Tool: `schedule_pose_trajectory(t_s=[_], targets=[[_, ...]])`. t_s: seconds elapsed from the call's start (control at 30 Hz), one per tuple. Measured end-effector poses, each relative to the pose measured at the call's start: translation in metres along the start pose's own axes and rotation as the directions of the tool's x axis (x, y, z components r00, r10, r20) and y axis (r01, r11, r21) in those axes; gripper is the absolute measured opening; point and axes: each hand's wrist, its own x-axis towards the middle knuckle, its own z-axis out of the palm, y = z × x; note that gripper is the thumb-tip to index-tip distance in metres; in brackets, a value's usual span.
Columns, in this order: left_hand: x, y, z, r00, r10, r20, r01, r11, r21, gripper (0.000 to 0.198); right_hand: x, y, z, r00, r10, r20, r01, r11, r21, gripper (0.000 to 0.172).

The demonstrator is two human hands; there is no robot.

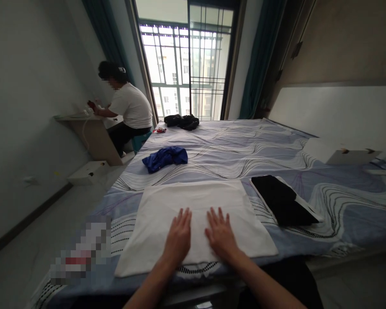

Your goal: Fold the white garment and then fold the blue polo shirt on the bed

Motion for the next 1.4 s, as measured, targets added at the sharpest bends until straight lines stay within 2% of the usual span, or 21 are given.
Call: schedule_pose_trajectory(t_s=[0.07, 0.13, 0.23, 0.33, 0.43, 0.53, 0.63, 0.73, 0.83, 0.97, 1.07, 1.2, 1.3, 1.4], targets=[[0.002, 0.035, 0.016, 0.996, 0.041, 0.078, -0.04, 0.999, -0.026, 0.059, -0.008, -0.037, 0.016, 0.995, -0.087, 0.047, 0.085, 0.995, 0.055, 0.065], [0.005, 0.041, 0.024, 0.994, 0.008, 0.113, -0.007, 1.0, -0.015, 0.057, -0.008, -0.048, 0.02, 0.995, -0.081, 0.059, 0.077, 0.995, 0.069, 0.064], [0.013, 0.01, 0.018, 0.989, -0.067, 0.135, 0.064, 0.998, 0.025, 0.058, 0.006, -0.023, 0.007, 0.998, -0.017, 0.067, 0.016, 1.0, 0.021, 0.06], [0.021, -0.039, 0.005, 0.966, -0.192, 0.173, 0.181, 0.98, 0.08, 0.058, 0.024, 0.022, -0.012, 0.989, 0.122, 0.082, -0.117, 0.991, -0.062, 0.062], [0.022, -0.08, -0.007, 0.931, -0.32, 0.176, 0.298, 0.944, 0.14, 0.06, 0.03, 0.062, -0.024, 0.964, 0.261, 0.048, -0.251, 0.957, -0.143, 0.062], [0.012, -0.104, -0.016, 0.921, -0.346, 0.18, 0.319, 0.934, 0.161, 0.06, 0.021, 0.089, -0.027, 0.958, 0.287, 0.015, -0.279, 0.942, -0.186, 0.06], [-0.011, -0.11, -0.023, 0.93, -0.325, 0.173, 0.298, 0.94, 0.167, 0.06, 0.001, 0.102, -0.027, 0.965, 0.263, 0.004, -0.256, 0.944, -0.207, 0.059], [-0.047, -0.108, -0.029, 0.955, -0.257, 0.149, 0.232, 0.958, 0.168, 0.06, -0.027, 0.106, -0.028, 0.984, 0.178, 0.017, -0.171, 0.964, -0.202, 0.058], [-0.09, -0.105, -0.04, 0.986, -0.103, 0.132, 0.084, 0.986, 0.142, 0.064, -0.062, 0.108, -0.033, 0.997, 0.041, 0.067, -0.03, 0.988, -0.151, 0.06], [-0.132, -0.111, -0.061, 0.989, 0.103, 0.109, -0.119, 0.98, 0.156, 0.073, -0.103, 0.124, -0.047, 0.973, -0.147, 0.176, 0.156, 0.987, -0.039, 0.071], [-0.144, -0.122, -0.072, 0.969, 0.245, 0.017, -0.244, 0.949, 0.199, 0.067, -0.122, 0.144, -0.053, 0.953, -0.24, 0.185, 0.241, 0.97, 0.02, 0.075], [-0.142, -0.137, -0.075, 0.891, 0.44, -0.112, -0.399, 0.876, 0.271, 0.052, -0.129, 0.169, -0.05, 0.941, -0.312, 0.128, 0.307, 0.95, 0.061, 0.065], [-0.141, -0.142, -0.072, 0.858, 0.496, -0.128, -0.443, 0.844, 0.304, 0.043, -0.128, 0.177, -0.047, 0.938, -0.334, 0.095, 0.325, 0.941, 0.097, 0.06], [-0.144, -0.144, -0.072, 0.858, 0.499, -0.123, -0.443, 0.839, 0.316, 0.038, -0.126, 0.179, -0.047, 0.94, -0.337, 0.045, 0.33, 0.937, 0.119, 0.053]])
